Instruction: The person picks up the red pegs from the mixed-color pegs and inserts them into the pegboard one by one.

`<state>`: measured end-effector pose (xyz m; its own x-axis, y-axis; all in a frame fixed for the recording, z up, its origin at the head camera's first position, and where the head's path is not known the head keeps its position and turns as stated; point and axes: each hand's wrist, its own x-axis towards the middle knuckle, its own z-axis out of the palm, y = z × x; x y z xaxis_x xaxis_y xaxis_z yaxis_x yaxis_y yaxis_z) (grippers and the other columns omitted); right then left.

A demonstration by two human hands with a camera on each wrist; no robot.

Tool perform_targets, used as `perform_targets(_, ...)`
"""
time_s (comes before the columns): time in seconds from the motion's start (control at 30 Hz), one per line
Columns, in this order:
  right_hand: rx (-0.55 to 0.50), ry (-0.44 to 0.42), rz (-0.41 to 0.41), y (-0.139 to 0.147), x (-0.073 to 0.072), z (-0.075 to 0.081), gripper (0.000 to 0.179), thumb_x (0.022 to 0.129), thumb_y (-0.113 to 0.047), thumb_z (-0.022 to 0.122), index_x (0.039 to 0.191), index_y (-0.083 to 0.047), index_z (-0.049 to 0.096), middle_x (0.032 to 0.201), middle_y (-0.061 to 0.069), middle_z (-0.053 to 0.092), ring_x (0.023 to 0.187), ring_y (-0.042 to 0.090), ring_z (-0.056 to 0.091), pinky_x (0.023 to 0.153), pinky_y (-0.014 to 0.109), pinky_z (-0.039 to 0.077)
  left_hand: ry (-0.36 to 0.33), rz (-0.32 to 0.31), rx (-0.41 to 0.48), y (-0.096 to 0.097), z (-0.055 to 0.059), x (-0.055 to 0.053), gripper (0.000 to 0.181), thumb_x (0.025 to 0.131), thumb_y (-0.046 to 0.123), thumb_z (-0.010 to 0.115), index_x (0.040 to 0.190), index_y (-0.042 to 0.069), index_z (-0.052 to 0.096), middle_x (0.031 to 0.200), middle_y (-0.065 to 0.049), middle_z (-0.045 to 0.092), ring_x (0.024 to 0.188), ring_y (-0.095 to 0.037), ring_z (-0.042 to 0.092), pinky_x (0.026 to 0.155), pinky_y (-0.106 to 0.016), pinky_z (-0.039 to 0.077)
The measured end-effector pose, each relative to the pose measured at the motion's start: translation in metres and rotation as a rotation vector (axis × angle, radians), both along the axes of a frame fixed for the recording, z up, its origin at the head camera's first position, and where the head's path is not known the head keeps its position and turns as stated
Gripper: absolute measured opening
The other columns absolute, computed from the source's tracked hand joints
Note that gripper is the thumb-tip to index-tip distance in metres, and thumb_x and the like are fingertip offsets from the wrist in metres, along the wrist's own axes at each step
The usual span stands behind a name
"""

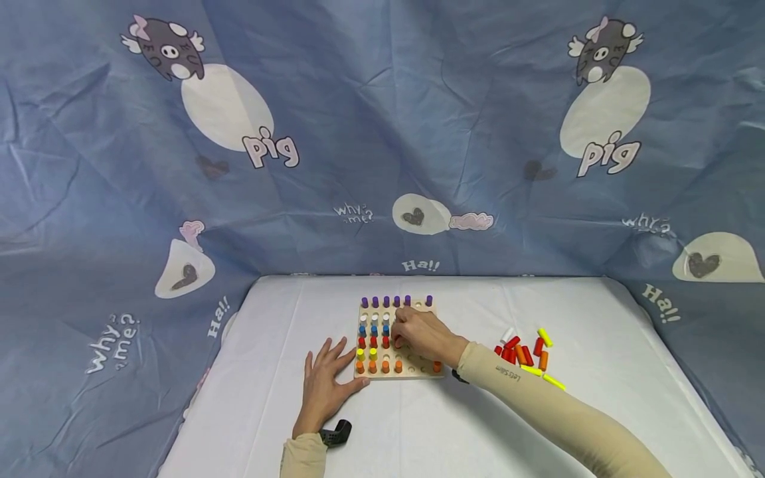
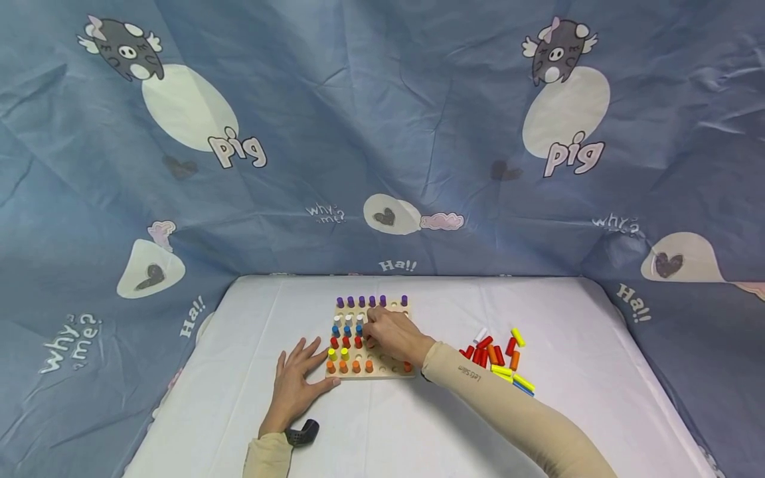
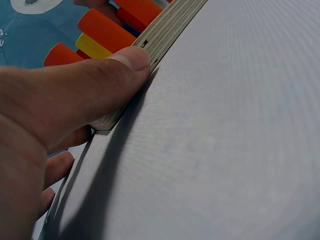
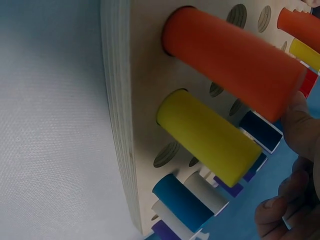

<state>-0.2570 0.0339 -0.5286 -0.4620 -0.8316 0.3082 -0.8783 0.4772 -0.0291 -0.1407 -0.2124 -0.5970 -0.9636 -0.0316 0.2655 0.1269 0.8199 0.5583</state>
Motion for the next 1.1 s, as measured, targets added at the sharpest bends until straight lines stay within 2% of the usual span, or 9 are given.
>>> perform_targets(0.33, 0.013, -0.014, 0.003, 0.001, 0.002, 0.001, 0.006, 0.087, -0.028, 0.076, 0.091, -0.023, 0.076, 0.086, -0.006, 0.056, 0.078, 0.006, 0.052, 0.066, 0.020, 0.054, -0.006, -0.003, -0.008, 0.000, -0.001, 0.001, 0.074, 0.069, 0.059, 0.082, 0.131, 0.021, 0.066, 0.151, -0.004, 0.048, 0.147, -0.033, 0.029, 0.119, -0.064, 0.003)
perform_targets(0.53, 0.009, -0.045, -0.002, 0.003, 0.001, 0.008, 0.016, 0.085, -0.028, 0.079, 0.099, -0.023, 0.077, 0.088, -0.005, 0.057, 0.078, 0.007, 0.051, 0.064, 0.021, 0.052, -0.006, -0.005, -0.015, -0.001, -0.001, 0.000, 0.074, 0.070, 0.060, 0.081, 0.132, 0.021, 0.065, 0.151, -0.003, 0.047, 0.148, -0.033, 0.028, 0.119, -0.064, 0.003)
perform_targets(0.8, -0.032, -0.136, -0.014, 0.013, -0.002, 0.027, 0.020, 0.082, -0.025, 0.082, 0.100, -0.021, 0.077, 0.084, -0.005, 0.052, 0.072, 0.008, 0.045, 0.054, 0.022, 0.043, -0.008, 0.003, -0.013, 0.000, -0.003, -0.001, 0.074, 0.069, 0.058, 0.082, 0.131, 0.020, 0.066, 0.151, -0.004, 0.048, 0.147, -0.034, 0.029, 0.119, -0.064, 0.003)
perform_targets(0.93, -0.041, -0.129, -0.035, 0.030, -0.010, 0.040, 0.019, 0.081, -0.025, 0.082, 0.098, -0.021, 0.077, 0.082, -0.007, 0.050, 0.071, 0.007, 0.043, 0.053, 0.021, 0.042, 0.012, 0.010, -0.009, 0.001, -0.002, -0.001, 0.073, 0.068, 0.056, 0.083, 0.130, 0.019, 0.067, 0.150, -0.006, 0.050, 0.146, -0.036, 0.030, 0.118, -0.065, 0.005)
perform_targets(1.1, -0.033, -0.087, -0.115, 0.067, -0.026, 0.060, 0.020, 0.078, -0.027, 0.085, 0.095, -0.019, 0.078, 0.079, -0.005, 0.051, 0.069, 0.010, 0.047, 0.051, 0.024, 0.043, 0.043, 0.007, -0.013, 0.002, -0.002, -0.001, 0.072, 0.067, 0.054, 0.085, 0.127, 0.017, 0.068, 0.147, -0.008, 0.052, 0.144, -0.038, 0.033, 0.117, -0.067, 0.008)
